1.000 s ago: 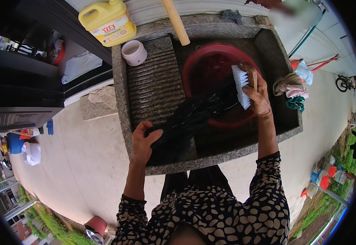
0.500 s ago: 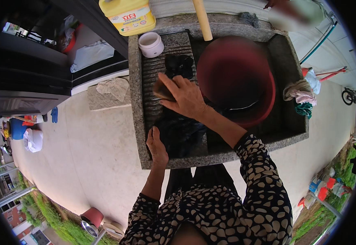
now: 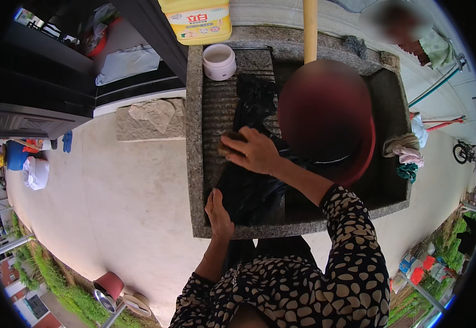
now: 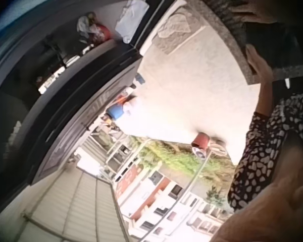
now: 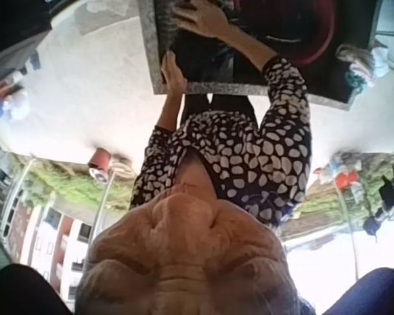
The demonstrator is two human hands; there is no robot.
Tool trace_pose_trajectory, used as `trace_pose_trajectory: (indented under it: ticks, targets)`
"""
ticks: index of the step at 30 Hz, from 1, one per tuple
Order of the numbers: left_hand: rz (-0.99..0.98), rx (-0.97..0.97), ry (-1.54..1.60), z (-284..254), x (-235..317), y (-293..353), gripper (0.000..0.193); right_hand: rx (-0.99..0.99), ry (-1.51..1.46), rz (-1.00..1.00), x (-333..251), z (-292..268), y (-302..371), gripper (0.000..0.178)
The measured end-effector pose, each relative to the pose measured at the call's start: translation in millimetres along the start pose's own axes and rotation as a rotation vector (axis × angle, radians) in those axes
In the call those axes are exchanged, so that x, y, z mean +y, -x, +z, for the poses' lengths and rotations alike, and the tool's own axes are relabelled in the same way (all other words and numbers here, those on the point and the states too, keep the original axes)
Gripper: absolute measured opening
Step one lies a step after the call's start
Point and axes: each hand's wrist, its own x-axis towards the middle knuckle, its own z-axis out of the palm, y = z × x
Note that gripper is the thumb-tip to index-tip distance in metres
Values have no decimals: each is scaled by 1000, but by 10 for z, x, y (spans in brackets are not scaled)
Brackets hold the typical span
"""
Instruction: The person washes a light-colored cloth by hand in a red basin filled with water, then scrubs a black garment on a stone washboard using a brush. The person repeatedly scrubs the black garment on the washboard and rinses it in the basin.
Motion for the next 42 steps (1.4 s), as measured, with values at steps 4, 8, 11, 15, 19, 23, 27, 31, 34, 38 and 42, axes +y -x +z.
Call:
trace_pose_trajectory:
  ticks: [4,8,11,15,19,23,27,31,34,38,42]
  targets:
    - [2,-161,-70,-84,-56,6,42,40,173,-94,90,106,-10,57]
    - [314,-246,-283,-170,-137,-44,37,158,484,229,919,-120,-777,48]
    - [328,-162,-376,-254,-110,7,36,57,340,474,770,-185,-912,43]
    - [191,-184,161,-39,72,95,35,-198,-107,173,-106,-92,18,47]
    - [76,-447,547,-176,-32,41,33,-19,224,-99,-16,-38,-53,52]
    - [14,-468,178,-195,263,273,24,167,612,205,1115,-259,-639,46]
    - [304,-364,-667,-94,471,392,19,-6,149,417,714,-335,-582,46]
    - [420,-450,-1119,-163,282,66,30,-279,71,-158,-401,-245,198,47]
    - [396,-503,-1052,-134,223,50,24,42,333,-31,344,-178,-96,49]
    - [327,-438,-704,-173,250,32,21,59,270,592,1183,-347,-699,61]
    - [588,-355,-710,-122,423,204,20,266,-216,873,1398,-453,-700,73]
